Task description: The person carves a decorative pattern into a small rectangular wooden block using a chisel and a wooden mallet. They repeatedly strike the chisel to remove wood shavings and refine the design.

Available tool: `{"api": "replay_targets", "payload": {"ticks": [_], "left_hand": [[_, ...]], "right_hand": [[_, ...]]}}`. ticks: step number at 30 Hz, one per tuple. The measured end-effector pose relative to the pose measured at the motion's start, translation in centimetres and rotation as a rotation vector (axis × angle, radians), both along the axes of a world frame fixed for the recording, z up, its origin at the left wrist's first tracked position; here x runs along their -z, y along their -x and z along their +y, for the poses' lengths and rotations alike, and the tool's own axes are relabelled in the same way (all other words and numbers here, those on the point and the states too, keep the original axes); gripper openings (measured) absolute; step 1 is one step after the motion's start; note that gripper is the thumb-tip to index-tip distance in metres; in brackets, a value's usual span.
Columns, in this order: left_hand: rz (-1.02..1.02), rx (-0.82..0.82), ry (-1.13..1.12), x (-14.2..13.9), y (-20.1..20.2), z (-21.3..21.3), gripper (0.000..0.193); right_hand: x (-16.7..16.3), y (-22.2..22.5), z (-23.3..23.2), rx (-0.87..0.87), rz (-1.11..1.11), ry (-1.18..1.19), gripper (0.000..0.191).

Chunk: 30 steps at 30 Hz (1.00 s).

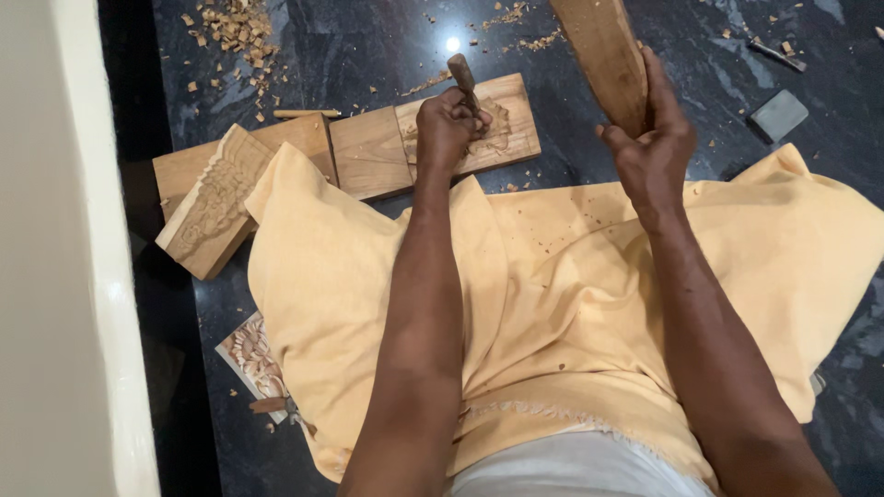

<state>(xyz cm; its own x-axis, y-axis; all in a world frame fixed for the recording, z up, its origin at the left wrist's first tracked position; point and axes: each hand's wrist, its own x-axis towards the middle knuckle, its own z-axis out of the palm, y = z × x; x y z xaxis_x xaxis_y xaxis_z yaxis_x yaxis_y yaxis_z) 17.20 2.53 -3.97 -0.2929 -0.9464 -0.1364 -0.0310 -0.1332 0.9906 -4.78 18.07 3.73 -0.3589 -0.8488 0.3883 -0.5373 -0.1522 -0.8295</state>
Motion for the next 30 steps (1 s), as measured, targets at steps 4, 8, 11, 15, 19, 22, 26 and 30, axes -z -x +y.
{"api": "replay_targets", "payload": {"ticks": [4, 8, 11, 15, 19, 22, 26, 30], "left_hand": [[-0.007, 0.036, -0.034, 0.0, 0.0, 0.1, 0.025], [-0.052, 0.035, -0.023, -0.4, 0.2, 0.3, 0.029], [-0.135, 0.032, 0.004, -0.8, 0.2, 0.3, 0.030], [-0.180, 0.029, 0.007, -1.1, 0.1, 0.4, 0.031], [-0.194, 0.025, 0.057, -1.1, 0.2, 0.5, 0.030], [-0.174, 0.023, -0.009, -1.0, 0.2, 0.5, 0.030], [-0.186, 0.017, 0.015, -0.9, 0.3, 0.6, 0.031], [-0.178, 0.030, 0.028, -0.8, 0.3, 0.5, 0.033]], "right_hand": [[-0.5, -0.3, 0.1, 0.001, 0.010, -0.023, 0.088], [-0.8, -0.5, 0.1, 0.011, 0.015, -0.048, 0.088], [-0.8, -0.4, 0.1, 0.003, 0.011, -0.031, 0.088], [-0.5, -0.3, 0.0, -0.003, -0.002, -0.015, 0.088], [-0.2, -0.2, 0.0, 0.002, 0.022, -0.009, 0.087], [0.0, -0.4, -0.1, -0.002, -0.001, -0.013, 0.086], [-0.1, -0.7, -0.1, -0.041, -0.010, 0.028, 0.086], [-0.7, -0.8, -0.1, -0.024, 0.042, -0.005, 0.087]]}}
